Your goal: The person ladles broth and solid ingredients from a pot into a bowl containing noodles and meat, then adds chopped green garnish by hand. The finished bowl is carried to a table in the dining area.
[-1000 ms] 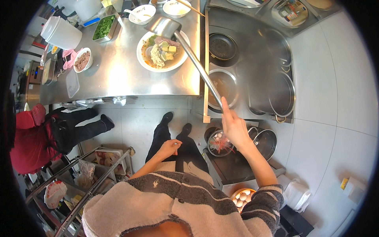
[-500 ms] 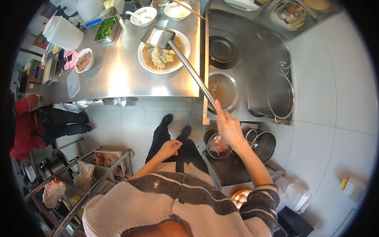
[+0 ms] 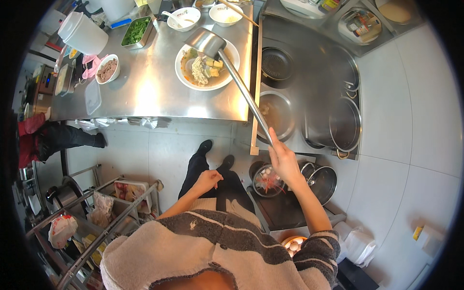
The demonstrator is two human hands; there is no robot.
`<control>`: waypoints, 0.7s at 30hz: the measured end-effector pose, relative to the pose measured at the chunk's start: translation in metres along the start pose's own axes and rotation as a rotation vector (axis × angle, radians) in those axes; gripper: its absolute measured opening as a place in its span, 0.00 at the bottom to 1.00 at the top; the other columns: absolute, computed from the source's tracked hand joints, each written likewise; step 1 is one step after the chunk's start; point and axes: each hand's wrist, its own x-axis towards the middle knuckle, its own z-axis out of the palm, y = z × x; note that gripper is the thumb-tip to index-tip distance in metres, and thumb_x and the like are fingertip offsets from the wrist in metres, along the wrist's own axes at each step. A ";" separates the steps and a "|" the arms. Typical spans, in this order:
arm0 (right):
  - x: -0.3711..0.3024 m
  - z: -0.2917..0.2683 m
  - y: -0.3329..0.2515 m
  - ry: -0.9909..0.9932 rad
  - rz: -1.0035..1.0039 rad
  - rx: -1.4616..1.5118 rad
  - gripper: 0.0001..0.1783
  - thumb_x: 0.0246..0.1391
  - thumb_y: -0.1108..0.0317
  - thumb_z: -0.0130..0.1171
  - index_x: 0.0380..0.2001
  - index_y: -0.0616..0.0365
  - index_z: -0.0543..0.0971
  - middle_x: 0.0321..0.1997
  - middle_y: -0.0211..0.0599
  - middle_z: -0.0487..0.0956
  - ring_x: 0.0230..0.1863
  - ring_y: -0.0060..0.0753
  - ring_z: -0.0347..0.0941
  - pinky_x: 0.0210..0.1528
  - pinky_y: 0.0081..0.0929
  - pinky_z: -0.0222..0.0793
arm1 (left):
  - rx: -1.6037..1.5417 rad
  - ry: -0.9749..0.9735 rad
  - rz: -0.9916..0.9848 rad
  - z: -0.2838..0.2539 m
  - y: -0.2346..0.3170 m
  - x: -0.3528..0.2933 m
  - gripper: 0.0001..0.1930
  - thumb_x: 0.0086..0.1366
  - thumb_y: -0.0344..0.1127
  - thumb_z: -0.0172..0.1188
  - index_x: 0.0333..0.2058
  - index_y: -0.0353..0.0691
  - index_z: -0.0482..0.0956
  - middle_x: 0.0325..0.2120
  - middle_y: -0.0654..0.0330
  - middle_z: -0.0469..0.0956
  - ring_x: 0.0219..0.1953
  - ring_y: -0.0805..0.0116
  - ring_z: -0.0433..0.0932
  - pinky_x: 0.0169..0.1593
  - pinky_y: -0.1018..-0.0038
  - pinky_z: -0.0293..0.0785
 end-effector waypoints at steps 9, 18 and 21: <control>-0.002 -0.013 -0.003 -0.109 0.186 0.241 0.32 0.54 0.75 0.53 0.63 0.55 0.60 0.34 0.54 0.76 0.30 0.48 0.76 0.37 0.28 0.70 | 0.003 0.012 0.014 0.000 -0.004 0.005 0.10 0.60 0.35 0.55 0.29 0.33 0.79 0.16 0.57 0.77 0.18 0.70 0.77 0.26 0.75 0.71; -0.003 -0.006 0.003 -0.022 0.013 -0.188 0.34 0.52 0.76 0.55 0.63 0.56 0.59 0.31 0.53 0.76 0.28 0.57 0.73 0.32 0.40 0.70 | -0.014 0.103 0.070 -0.006 0.005 0.008 0.09 0.60 0.35 0.56 0.29 0.36 0.79 0.17 0.57 0.77 0.20 0.71 0.77 0.27 0.75 0.71; 0.001 -0.005 0.004 0.049 -0.080 -0.005 0.33 0.54 0.75 0.53 0.63 0.55 0.59 0.27 0.47 0.74 0.22 0.43 0.72 0.28 0.32 0.69 | 0.040 0.311 0.206 -0.030 0.023 0.021 0.07 0.60 0.31 0.56 0.29 0.34 0.80 0.22 0.61 0.78 0.25 0.78 0.73 0.30 0.79 0.69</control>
